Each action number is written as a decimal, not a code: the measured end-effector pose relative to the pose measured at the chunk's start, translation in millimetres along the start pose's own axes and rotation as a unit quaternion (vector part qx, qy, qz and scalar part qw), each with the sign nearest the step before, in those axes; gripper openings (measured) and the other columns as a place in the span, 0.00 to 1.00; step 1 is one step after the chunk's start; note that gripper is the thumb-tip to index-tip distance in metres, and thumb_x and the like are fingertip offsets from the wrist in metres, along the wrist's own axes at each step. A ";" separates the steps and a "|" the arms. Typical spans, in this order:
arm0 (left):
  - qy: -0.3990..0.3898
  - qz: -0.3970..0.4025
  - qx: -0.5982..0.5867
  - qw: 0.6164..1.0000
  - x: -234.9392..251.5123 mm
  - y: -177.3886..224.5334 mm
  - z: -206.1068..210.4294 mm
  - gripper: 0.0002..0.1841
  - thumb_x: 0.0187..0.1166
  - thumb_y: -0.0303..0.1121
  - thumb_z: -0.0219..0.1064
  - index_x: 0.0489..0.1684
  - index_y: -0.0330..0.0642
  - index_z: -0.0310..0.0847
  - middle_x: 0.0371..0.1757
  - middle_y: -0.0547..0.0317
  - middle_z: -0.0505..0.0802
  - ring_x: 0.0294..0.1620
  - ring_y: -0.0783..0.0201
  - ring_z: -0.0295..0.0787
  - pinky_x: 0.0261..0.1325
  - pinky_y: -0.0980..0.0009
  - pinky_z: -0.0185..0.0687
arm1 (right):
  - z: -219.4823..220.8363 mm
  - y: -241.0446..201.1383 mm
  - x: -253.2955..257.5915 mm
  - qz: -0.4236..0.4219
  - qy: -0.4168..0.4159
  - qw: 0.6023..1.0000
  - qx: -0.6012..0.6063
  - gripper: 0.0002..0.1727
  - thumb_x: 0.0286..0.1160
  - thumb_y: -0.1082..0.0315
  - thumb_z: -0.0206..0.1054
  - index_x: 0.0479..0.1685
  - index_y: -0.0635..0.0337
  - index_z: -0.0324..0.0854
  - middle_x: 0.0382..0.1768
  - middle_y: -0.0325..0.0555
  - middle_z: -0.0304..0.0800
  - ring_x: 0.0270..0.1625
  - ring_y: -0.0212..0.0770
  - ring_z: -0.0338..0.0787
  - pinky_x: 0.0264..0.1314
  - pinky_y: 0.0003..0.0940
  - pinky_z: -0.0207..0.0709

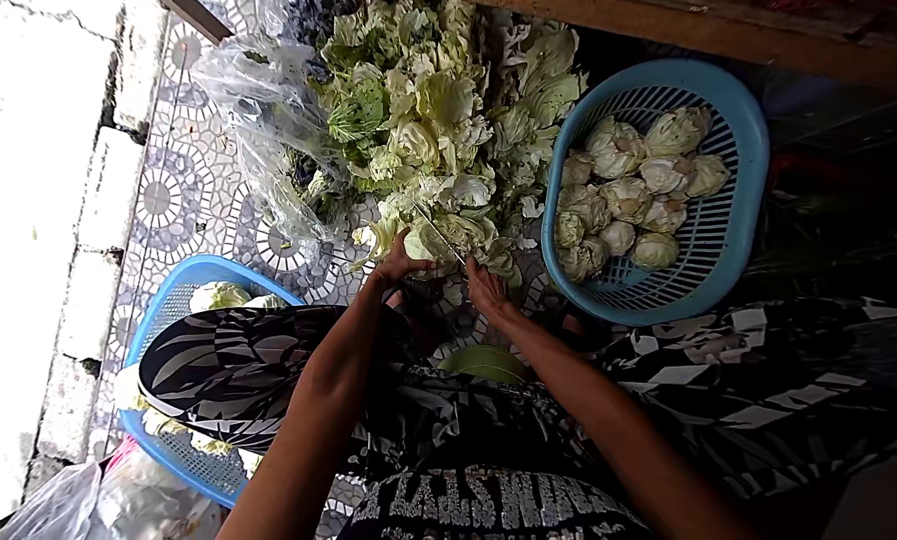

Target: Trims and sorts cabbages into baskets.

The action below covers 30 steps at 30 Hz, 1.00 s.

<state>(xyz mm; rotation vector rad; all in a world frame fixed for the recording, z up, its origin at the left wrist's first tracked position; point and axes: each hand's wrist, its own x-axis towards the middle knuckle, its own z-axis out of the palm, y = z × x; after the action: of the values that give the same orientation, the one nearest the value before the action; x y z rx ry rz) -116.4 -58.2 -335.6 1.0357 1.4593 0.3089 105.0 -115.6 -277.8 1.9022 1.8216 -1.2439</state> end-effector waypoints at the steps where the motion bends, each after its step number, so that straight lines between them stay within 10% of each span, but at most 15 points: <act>1: 0.010 0.008 0.010 1.000 0.5 -3.8 1.7 0.71 0.44 0.35 0.92 0.94 0.43 0.38 0.88 0.30 0.61 0.85 0.40 0.65 0.81 0.45 0.68 | -1.4 2.4 7.0 -0.012 0.012 1.000 0.005 0.23 0.89 0.71 0.55 0.80 0.63 0.64 0.58 0.71 0.86 0.57 0.71 0.89 0.57 0.65 0.79; 8: 0.100 0.041 0.107 0.988 -28.8 -5.4 36.3 0.71 0.42 0.40 0.94 0.95 0.48 0.43 0.88 0.25 0.55 0.84 0.30 0.61 0.77 0.38 0.68 | 12.9 11.4 -12.7 -0.078 0.172 0.980 0.068 0.16 0.86 0.72 0.56 0.64 0.73 0.76 0.47 0.70 0.89 0.42 0.69 0.93 0.41 0.62 0.84; 13: 0.110 0.050 0.090 0.989 -20.7 -8.2 36.3 0.71 0.42 0.38 0.94 0.94 0.45 0.43 0.88 0.25 0.56 0.85 0.31 0.60 0.80 0.40 0.66 | 36.5 52.1 -34.6 0.093 -0.093 0.991 -0.005 0.28 0.91 0.71 0.44 0.90 0.61 0.52 0.66 0.70 0.83 0.70 0.67 0.84 0.71 0.61 0.74; 16: 0.110 0.036 0.068 0.991 -19.2 -24.9 29.6 0.68 0.45 0.48 0.92 0.95 0.55 0.45 0.89 0.34 0.62 0.84 0.36 0.65 0.77 0.39 0.69 | 32.5 48.9 -43.7 0.102 -0.109 0.989 -0.012 0.28 0.92 0.71 0.43 0.90 0.62 0.51 0.68 0.69 0.83 0.72 0.67 0.83 0.72 0.60 0.73; 22: 0.081 0.033 -0.149 0.985 -62.6 59.6 12.9 0.51 0.73 0.33 0.75 0.95 0.52 0.38 0.79 0.40 0.76 0.66 0.49 0.84 0.62 0.52 0.85 | 4.4 37.1 -73.7 0.095 -0.027 0.994 0.051 0.29 0.89 0.66 0.49 0.88 0.61 0.55 0.62 0.66 0.87 0.67 0.63 0.87 0.69 0.58 0.76; 27: 0.093 0.241 -0.228 0.939 -53.5 101.2 1.2 0.70 0.45 0.40 0.86 0.93 0.44 0.32 0.79 0.43 0.74 0.69 0.58 0.82 0.67 0.59 0.85 | -33.8 29.4 -50.4 0.088 0.064 0.979 0.174 0.32 0.88 0.64 0.57 0.88 0.65 0.57 0.72 0.68 0.81 0.75 0.64 0.81 0.77 0.61 0.70; 30: 0.110 0.265 -0.160 0.944 -85.6 135.7 6.4 0.66 0.52 0.34 0.85 0.96 0.55 0.35 0.86 0.47 0.70 0.76 0.55 0.77 0.70 0.56 0.81 | -65.0 34.0 -34.3 0.084 0.093 0.977 0.170 0.30 0.85 0.62 0.61 0.85 0.64 0.65 0.74 0.67 0.80 0.77 0.63 0.79 0.79 0.61 0.67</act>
<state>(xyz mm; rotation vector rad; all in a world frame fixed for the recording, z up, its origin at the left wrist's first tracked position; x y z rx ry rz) -69.5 -47.6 -182.4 1.1352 1.2444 1.0450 166.8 -102.9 -227.0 2.3733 1.5646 -1.4324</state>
